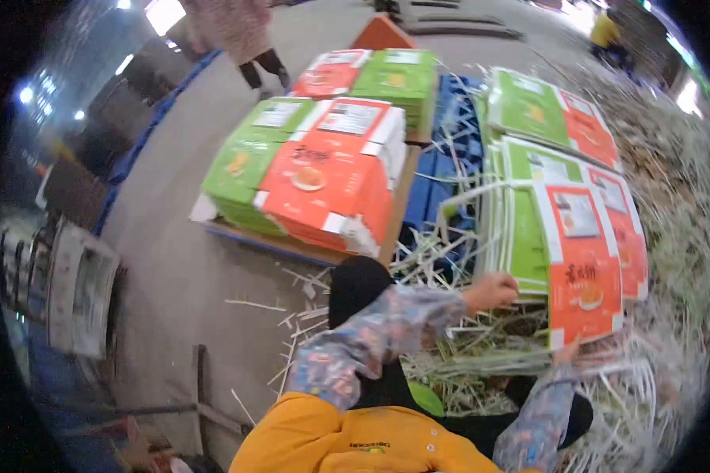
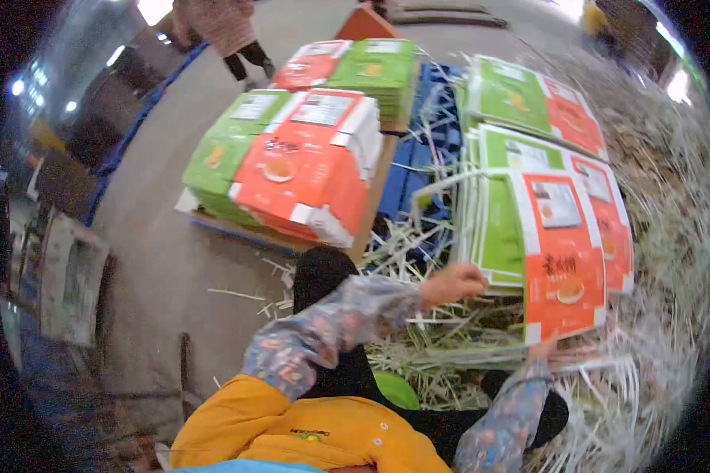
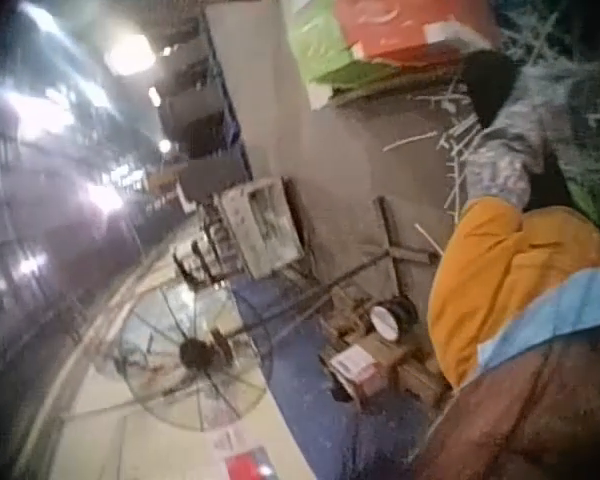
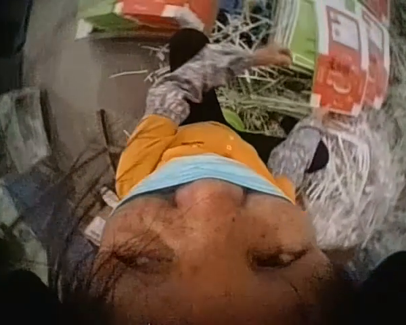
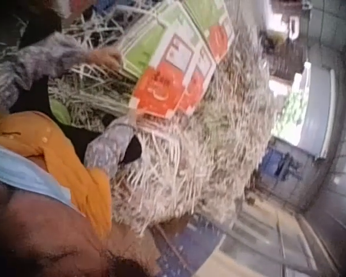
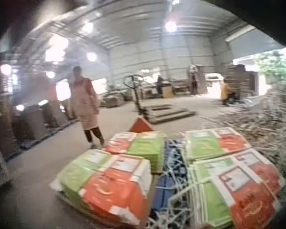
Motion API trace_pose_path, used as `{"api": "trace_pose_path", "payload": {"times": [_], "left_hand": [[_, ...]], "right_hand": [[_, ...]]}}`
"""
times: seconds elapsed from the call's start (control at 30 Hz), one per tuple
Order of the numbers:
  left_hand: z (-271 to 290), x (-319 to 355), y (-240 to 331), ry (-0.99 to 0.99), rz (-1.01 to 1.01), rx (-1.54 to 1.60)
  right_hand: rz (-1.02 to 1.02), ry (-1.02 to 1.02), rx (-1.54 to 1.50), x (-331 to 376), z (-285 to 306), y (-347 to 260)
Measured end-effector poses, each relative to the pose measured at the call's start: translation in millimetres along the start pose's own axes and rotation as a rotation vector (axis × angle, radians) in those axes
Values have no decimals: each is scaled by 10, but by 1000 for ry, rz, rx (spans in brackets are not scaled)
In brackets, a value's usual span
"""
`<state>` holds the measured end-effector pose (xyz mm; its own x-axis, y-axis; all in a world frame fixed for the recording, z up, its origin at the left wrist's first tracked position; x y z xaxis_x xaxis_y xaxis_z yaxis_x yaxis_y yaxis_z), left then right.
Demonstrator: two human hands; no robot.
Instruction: Organizing and sorting flat cardboard packaging boxes on pallets.
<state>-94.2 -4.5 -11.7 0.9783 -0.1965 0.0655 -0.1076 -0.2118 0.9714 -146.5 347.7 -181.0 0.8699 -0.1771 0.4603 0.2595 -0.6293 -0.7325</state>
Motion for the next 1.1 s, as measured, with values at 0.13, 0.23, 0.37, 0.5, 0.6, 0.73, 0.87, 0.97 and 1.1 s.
{"api": "trace_pose_path", "payload": {"times": [0.13, 0.23, 0.37, 0.5, 0.6, 0.73, 0.87, 0.97, 1.1], "left_hand": [[-247, -51, -224, -8, 128, -45], [-79, -208, -284, 244, 210, -313], [-337, -133, -553, 60, 526, 412], [-291, 147, -923, 54, 471, 414], [-362, 235, -817, 19, 441, 402], [-136, 497, -665, 28, 365, 430], [-67, 589, -686, -10, 363, 487], [-57, 666, -714, 65, 517, 534], [-193, 757, -602, 115, 588, 861]], "right_hand": [[96, 181, 210, 432, -391, 150], [396, -66, 411, 1245, -1188, 71], [282, -109, 60, 1872, -1345, 304], [146, -56, 86, 2129, -1182, 562], [240, -107, 74, 2030, -919, 265], [424, 263, 249, 1907, -625, -551], [710, 264, 597, 1518, -241, -931], [557, 300, 637, 1550, -330, -849], [607, 393, 723, 1559, -302, -877]]}}
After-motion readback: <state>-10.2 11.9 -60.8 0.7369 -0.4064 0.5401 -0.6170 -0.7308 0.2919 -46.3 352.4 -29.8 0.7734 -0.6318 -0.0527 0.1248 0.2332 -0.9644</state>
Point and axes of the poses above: each hand's wrist, its own x-axis away from the middle knuckle, its own z-axis out of the back of the hand, y = z × x, the point moved 7 cm from there along -x, towards the middle knuckle, and after that the axes turned 3 degrees about x, right-handed, at the moved point
